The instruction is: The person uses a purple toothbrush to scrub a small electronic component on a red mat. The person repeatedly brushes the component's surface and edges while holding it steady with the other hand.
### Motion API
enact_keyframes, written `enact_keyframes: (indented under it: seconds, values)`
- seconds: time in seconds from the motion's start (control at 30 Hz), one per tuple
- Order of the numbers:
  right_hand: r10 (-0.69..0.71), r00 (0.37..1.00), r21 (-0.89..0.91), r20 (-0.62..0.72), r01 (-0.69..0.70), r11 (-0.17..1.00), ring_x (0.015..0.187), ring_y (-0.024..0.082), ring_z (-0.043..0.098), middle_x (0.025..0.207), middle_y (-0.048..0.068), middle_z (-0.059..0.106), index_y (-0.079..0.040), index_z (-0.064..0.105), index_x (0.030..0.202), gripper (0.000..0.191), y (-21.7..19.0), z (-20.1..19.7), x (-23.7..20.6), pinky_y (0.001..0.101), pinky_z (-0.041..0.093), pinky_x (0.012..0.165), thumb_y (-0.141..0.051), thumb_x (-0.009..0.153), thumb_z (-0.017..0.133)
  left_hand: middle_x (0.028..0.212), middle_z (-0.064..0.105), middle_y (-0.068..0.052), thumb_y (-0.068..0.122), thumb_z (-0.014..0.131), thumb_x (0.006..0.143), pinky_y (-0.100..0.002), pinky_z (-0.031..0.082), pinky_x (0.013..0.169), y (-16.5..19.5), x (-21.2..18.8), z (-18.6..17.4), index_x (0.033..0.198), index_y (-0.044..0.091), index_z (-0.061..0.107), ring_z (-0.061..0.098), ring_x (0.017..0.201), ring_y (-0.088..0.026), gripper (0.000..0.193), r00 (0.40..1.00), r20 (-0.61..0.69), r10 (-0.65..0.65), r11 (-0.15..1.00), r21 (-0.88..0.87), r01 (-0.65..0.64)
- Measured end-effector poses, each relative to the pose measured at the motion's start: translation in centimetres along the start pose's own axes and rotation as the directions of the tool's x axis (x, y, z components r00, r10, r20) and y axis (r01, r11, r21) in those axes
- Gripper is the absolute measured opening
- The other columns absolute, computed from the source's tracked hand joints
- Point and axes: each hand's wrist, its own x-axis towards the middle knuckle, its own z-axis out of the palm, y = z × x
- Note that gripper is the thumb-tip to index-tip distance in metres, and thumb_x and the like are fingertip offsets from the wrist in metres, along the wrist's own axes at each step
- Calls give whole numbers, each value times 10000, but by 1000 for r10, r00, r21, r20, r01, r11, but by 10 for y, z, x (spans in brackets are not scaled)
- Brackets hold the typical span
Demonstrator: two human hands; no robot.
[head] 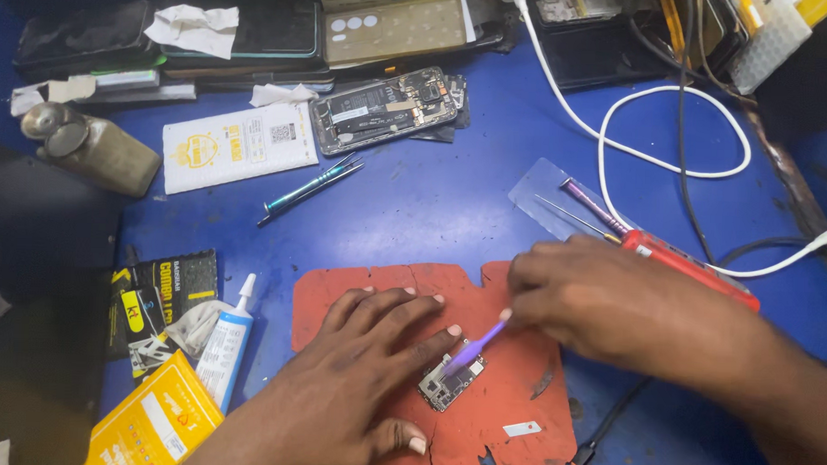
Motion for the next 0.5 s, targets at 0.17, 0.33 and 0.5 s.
enact_keyframes:
  seconds: [0.17, 0.33, 0.5]
  values:
    - [-118, 993, 93, -13, 119, 988, 1006, 286, 620, 1054, 41, 634, -145, 729, 991, 231, -1, 3, -2, 402, 476, 795, -165, 763, 702, 1611, 365, -190, 494, 676, 889, -562, 170, 1181, 1, 0, -1, 1509, 73, 481, 265, 1487, -422, 774, 1000, 17, -14, 1000, -5, 14]
    - [28, 999, 17, -32, -27, 999, 974, 253, 638, 1023, -3, 662, -171, 744, 966, 116, 3, 0, -2, 393, 498, 818, -172, 854, 715, 1608, 377, -192, 493, 705, 877, -557, 202, 1172, 2, 0, -2, 1508, 79, 484, 296, 1467, -432, 786, 1000, -20, -3, 999, -39, 2]
    - [-69, 997, 37, 44, 67, 997, 931, 281, 623, 1015, 37, 642, -157, 746, 1013, 273, 6, 7, -4, 412, 479, 769, -188, 743, 728, 1577, 408, -201, 512, 718, 807, -576, 220, 1168, -1, 3, 0, 1506, 112, 510, 334, 1458, -427, 832, 1000, -14, 8, 1000, 16, -8]
